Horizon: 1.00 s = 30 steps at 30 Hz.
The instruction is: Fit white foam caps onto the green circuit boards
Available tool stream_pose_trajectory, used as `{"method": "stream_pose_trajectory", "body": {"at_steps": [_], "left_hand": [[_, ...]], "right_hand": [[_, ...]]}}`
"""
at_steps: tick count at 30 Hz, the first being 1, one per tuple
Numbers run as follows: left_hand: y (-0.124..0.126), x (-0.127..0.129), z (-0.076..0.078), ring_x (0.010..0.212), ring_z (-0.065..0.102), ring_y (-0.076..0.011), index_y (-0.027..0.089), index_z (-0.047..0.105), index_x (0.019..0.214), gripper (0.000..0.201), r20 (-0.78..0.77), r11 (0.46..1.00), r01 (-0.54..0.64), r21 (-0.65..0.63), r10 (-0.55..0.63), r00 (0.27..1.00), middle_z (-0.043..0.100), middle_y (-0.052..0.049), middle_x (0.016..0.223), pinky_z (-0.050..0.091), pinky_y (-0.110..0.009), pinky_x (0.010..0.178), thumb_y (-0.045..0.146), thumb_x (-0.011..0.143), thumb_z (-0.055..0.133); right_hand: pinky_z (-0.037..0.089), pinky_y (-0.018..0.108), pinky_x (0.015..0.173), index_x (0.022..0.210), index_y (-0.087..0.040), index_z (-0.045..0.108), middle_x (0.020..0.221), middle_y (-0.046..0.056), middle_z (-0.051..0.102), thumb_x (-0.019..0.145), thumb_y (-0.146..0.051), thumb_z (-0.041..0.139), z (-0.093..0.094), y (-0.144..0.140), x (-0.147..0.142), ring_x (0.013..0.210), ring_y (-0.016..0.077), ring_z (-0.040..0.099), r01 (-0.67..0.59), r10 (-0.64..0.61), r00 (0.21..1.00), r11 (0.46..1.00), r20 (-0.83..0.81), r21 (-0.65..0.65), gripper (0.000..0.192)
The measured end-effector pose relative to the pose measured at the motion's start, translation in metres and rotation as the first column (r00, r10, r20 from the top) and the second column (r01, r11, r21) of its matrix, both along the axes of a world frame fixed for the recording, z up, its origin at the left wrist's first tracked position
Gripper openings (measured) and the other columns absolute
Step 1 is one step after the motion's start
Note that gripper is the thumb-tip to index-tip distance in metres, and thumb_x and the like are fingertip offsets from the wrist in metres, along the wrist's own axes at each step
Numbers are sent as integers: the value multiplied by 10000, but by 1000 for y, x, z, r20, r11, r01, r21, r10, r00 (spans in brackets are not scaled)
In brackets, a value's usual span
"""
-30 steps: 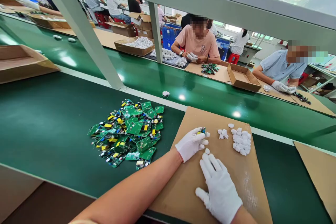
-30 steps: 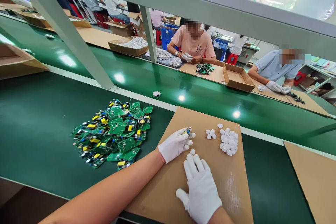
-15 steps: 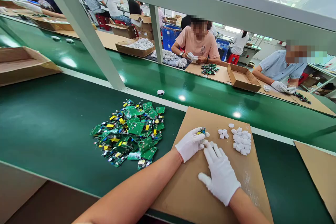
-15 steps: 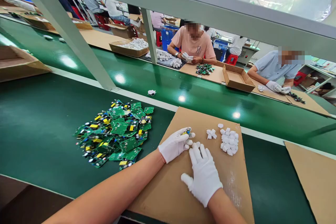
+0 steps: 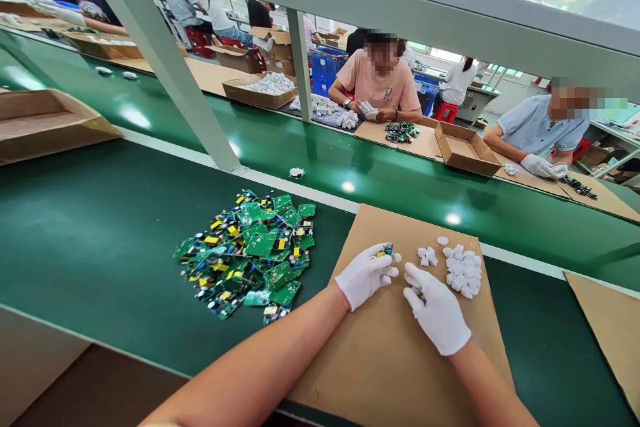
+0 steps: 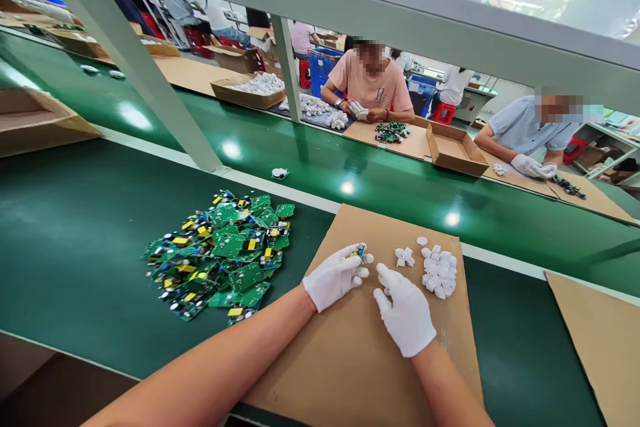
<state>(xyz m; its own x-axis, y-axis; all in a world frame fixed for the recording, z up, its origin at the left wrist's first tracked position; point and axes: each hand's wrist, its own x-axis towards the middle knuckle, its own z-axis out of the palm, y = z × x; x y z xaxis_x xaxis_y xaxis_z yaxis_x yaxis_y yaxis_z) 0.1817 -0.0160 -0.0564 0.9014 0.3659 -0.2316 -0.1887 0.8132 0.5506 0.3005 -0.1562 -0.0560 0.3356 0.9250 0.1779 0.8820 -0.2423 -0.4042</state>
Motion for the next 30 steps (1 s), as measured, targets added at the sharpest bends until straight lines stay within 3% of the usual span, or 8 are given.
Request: {"method": "stream_pose_trajectory", "body": {"at_steps": [7, 10, 14, 17, 20, 23, 26, 30], "left_hand": [[0, 0, 1, 635, 596, -92, 204, 479, 986, 414, -15, 1000, 0, -2, 0, 1000, 589, -31, 936, 405, -184, 514, 229, 661, 734], [0, -1, 2, 635, 595, -89, 201, 485, 970, 408, -21, 1000, 8, -4, -8, 1000, 589, -31, 936, 395, -182, 512, 233, 652, 740], [-1, 1, 1, 628, 584, -76, 200, 490, 965, 426, -43, 1000, -2, 27, 3, 999, 588, -37, 949, 381, -180, 512, 219, 628, 750], [-3, 3, -1, 566, 557, -57, 199, 488, 988, 482, -90, 992, -8, 128, 19, 996, 592, -48, 958, 341, -171, 460, 169, 586, 752], [-7, 4, -2, 498, 523, -41, 205, 475, 1028, 529, -142, 977, 0, 213, 31, 989, 597, -48, 947, 294, -166, 412, 135, 569, 728], [-9, 4, -1, 490, 520, -40, 207, 467, 1052, 531, -160, 970, 17, 241, 23, 987, 597, -52, 953, 287, -165, 405, 126, 580, 698], [-9, 3, 2, 500, 527, -44, 199, 460, 1075, 539, -183, 969, 28, 244, 18, 983, 598, -69, 976, 300, -168, 410, 117, 587, 676], [-9, 4, 0, 494, 524, -49, 196, 463, 1076, 557, -175, 968, 34, 249, 10, 985, 607, -79, 971, 290, -169, 399, 111, 572, 685]], "right_hand": [[464, 320, 837, 881, -228, 650, 998, 47, 644, 843, -248, 461, -4, 8, 9, 939, 191, 590, 22, -17, 996, 998, -82, 59, 193], [473, 320, 793, 864, -207, 648, 964, 65, 644, 801, -267, 516, -2, 5, 9, 901, 198, 588, 86, -35, 950, 984, -310, 155, 158], [431, 248, 452, 916, -160, 653, 719, 49, 655, 743, -393, 582, 4, 3, 21, 536, 140, 551, 335, -175, 666, 939, -725, 80, 298], [302, 193, 335, 962, -143, 654, 636, 29, 639, 700, -446, 620, 8, 2, 28, 407, 90, 471, 400, -200, 518, 916, -831, 29, 402], [261, 181, 295, 1059, -153, 615, 709, 41, 667, 702, -457, 629, 8, 1, 28, 357, 70, 456, 381, -148, 510, 922, -847, 69, 469], [247, 186, 275, 1006, -143, 597, 702, 43, 669, 718, -480, 615, 5, 1, 26, 307, 60, 427, 379, -125, 519, 920, -846, 97, 444], [284, 180, 298, 963, -158, 556, 775, 66, 681, 705, -458, 639, 1, 1, 24, 372, 85, 505, 422, -122, 495, 899, -860, 115, 404], [371, 213, 347, 798, -169, 556, 932, 103, 670, 664, -395, 683, -3, 3, 24, 425, 83, 517, 383, -57, 579, 900, -813, 209, 292]]}}
